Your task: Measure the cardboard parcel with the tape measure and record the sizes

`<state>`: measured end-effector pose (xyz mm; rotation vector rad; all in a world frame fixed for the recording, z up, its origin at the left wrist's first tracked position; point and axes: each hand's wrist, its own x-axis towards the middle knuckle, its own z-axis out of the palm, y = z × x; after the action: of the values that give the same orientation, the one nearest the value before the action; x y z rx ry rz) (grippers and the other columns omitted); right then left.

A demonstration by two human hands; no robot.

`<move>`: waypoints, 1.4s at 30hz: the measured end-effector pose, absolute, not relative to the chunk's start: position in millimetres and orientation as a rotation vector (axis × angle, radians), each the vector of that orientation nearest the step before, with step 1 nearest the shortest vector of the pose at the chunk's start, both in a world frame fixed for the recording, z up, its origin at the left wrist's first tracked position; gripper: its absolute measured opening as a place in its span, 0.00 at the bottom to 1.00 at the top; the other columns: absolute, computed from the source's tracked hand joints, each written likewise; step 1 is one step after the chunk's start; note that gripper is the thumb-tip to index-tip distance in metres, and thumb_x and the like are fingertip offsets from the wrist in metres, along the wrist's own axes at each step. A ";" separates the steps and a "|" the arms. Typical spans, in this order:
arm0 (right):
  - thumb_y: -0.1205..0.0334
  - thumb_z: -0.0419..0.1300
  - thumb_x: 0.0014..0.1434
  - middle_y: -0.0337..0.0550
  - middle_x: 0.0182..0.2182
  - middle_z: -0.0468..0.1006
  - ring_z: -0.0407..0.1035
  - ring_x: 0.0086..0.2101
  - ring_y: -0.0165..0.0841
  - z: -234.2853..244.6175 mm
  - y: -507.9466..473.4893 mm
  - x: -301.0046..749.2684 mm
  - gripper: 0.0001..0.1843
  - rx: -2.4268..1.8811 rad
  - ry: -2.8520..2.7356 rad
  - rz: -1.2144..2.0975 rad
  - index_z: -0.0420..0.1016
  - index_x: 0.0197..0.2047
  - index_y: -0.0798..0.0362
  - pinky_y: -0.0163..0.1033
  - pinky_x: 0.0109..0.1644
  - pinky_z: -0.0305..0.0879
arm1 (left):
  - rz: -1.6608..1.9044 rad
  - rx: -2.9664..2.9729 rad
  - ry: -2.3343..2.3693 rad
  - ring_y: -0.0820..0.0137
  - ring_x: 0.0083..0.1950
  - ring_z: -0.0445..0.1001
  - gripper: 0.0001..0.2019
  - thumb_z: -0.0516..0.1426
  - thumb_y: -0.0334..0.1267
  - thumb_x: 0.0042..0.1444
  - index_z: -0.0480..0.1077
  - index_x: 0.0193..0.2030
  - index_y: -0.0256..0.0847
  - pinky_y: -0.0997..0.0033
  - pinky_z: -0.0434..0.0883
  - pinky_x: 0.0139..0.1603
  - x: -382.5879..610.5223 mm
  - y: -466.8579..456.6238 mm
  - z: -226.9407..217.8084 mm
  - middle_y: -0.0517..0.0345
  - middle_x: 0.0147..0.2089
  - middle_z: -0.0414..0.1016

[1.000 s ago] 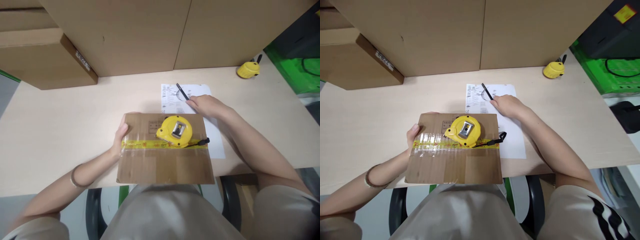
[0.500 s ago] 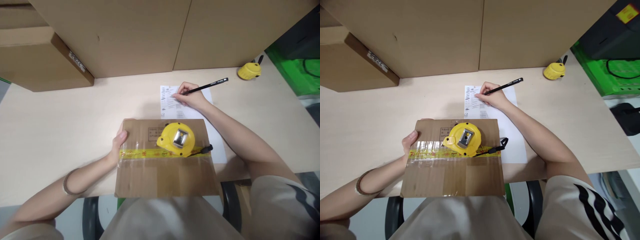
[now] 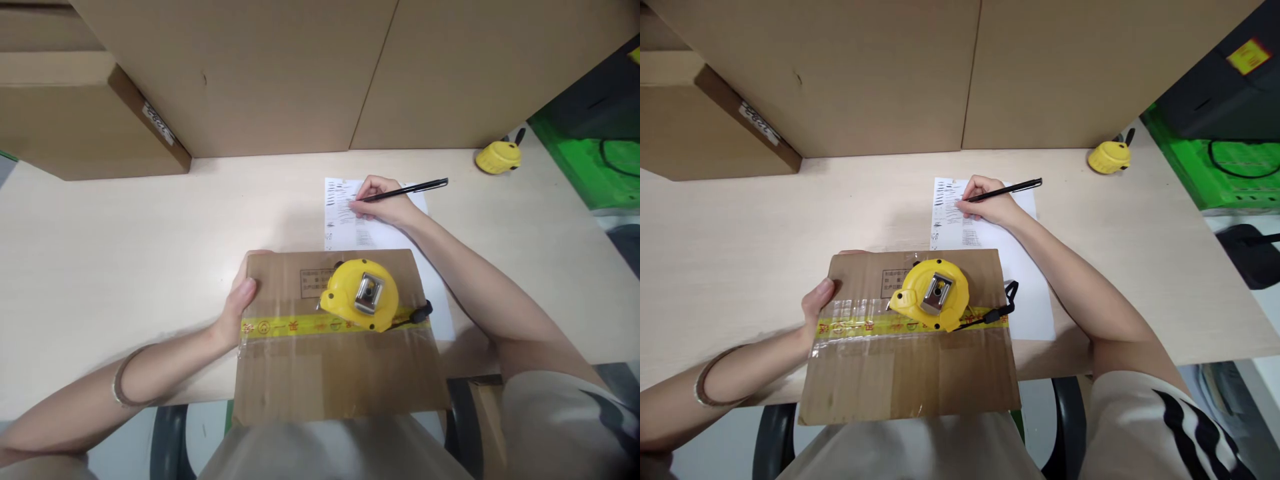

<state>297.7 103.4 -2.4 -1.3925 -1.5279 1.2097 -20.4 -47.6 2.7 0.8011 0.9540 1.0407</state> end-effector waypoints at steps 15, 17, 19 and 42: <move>0.64 0.79 0.44 0.37 0.17 0.74 0.65 0.18 0.24 -5.9 108.0 302.1 0.19 -1.397 -1.586 1.242 0.70 0.23 0.52 0.30 0.20 0.60 | 1.038 0.848 0.957 0.56 0.48 0.72 0.29 0.64 0.68 0.56 0.74 0.50 0.45 0.57 0.72 0.46 -22.3 -46.4 2.3 0.53 0.47 0.75; 0.64 0.80 0.44 0.37 0.18 0.74 0.66 0.18 0.24 -5.5 107.8 302.0 0.20 -1.396 -1.581 1.241 0.70 0.23 0.52 0.30 0.20 0.61 | 1.045 0.860 0.960 0.56 0.48 0.73 0.28 0.65 0.67 0.55 0.74 0.49 0.45 0.57 0.72 0.47 -21.6 -45.4 3.3 0.53 0.47 0.75; 0.65 0.80 0.43 0.38 0.18 0.74 0.66 0.18 0.24 -5.2 107.7 302.0 0.20 -1.399 -1.577 1.238 0.70 0.23 0.52 0.30 0.20 0.61 | 1.053 0.862 0.962 0.55 0.48 0.73 0.28 0.65 0.67 0.55 0.74 0.49 0.45 0.57 0.72 0.48 -21.0 -44.7 3.8 0.54 0.47 0.75; 0.67 0.72 0.45 0.35 0.17 0.70 0.61 0.18 0.24 -6.0 106.9 303.5 0.14 -1.397 -1.651 1.164 0.68 0.24 0.51 0.33 0.22 0.54 | 1.063 0.874 0.916 0.56 0.49 0.78 0.26 0.66 0.65 0.57 0.76 0.48 0.45 0.59 0.77 0.43 -23.6 -43.6 -0.8 0.54 0.44 0.78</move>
<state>303.5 106.9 -6.0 -1.3967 -1.6508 1.1640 -23.6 -43.6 -0.8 0.8744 0.9160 1.0630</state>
